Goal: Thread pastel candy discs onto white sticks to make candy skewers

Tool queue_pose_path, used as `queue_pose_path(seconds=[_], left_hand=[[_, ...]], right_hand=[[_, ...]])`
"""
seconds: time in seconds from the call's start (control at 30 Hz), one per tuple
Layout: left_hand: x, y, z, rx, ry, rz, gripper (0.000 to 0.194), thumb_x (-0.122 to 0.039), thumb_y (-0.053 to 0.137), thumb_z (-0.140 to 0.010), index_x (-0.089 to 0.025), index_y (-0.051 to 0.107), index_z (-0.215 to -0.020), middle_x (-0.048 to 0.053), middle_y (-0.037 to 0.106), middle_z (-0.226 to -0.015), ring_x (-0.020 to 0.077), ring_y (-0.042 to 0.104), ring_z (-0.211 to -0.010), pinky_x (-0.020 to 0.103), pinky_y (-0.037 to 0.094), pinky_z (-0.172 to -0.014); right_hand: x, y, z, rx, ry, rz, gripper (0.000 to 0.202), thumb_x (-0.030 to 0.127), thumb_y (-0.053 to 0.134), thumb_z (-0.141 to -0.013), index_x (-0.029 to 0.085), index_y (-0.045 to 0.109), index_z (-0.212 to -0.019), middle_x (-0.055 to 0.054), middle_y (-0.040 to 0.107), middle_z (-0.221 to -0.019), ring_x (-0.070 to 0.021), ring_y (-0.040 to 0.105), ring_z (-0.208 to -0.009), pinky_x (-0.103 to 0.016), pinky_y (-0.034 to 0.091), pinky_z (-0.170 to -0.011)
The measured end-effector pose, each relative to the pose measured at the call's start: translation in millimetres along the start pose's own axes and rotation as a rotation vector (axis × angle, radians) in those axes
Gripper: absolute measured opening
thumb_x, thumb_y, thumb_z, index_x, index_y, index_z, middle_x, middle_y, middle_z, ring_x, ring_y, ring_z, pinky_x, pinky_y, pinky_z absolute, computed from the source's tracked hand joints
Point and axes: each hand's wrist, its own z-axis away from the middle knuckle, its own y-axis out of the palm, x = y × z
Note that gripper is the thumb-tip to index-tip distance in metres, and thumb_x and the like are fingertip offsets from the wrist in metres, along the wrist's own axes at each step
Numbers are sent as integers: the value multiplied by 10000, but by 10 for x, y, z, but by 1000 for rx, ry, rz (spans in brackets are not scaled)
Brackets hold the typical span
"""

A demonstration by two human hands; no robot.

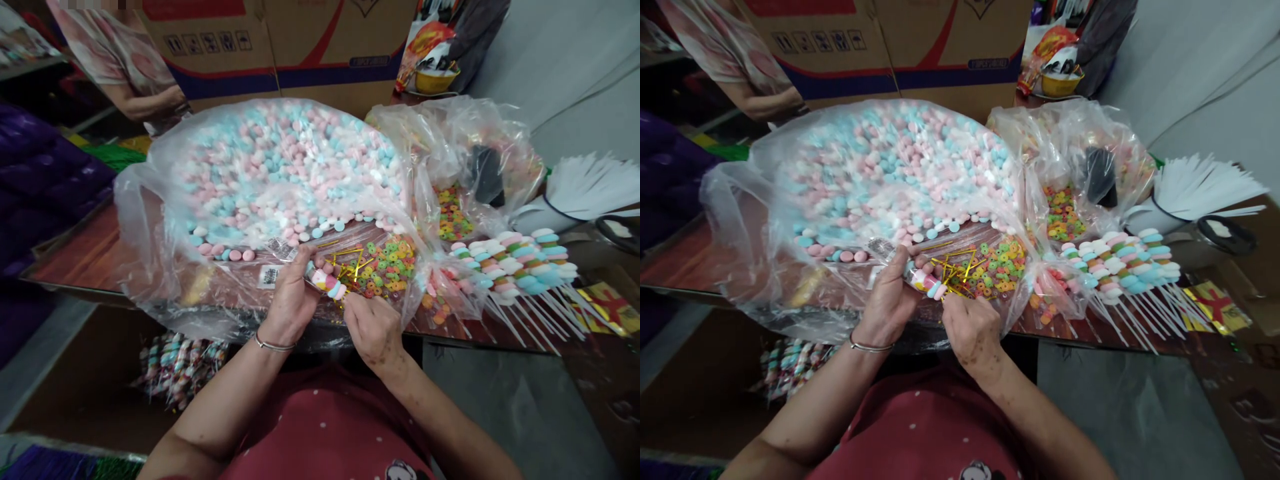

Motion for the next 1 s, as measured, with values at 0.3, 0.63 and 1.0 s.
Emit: queue_pose_path(seconds=[0.3,0.63,1.0], left_hand=[[76,-4,105,44,-26,-80,454,-435,891,-576,-155,670,-858,8,691,-732,159,673,-682,268,511,-642],[-16,68,-56,-69,121,-78,339,-281,868,-611,-149,573,-712,-72,556,-559,64,544,-475,215,485,-552],[50,12,-4,38,40,-89,361,-383,860,-628,-154,643,-804,-21,640,-664,122,642,-602,258,529,-632]], right_hand=[[16,34,-72,320,591,-764,267,331,427,-961,198,563,-775,39,535,-587,-92,466,-504,-196,359,-489],[83,95,-47,247,439,-531,260,304,434,-944,204,535,-725,31,486,-565,-96,430,-515,-220,330,-522],[57,55,37,247,452,-575,210,277,431,-961,196,572,-830,46,510,-577,-85,449,-495,-209,354,-519]])
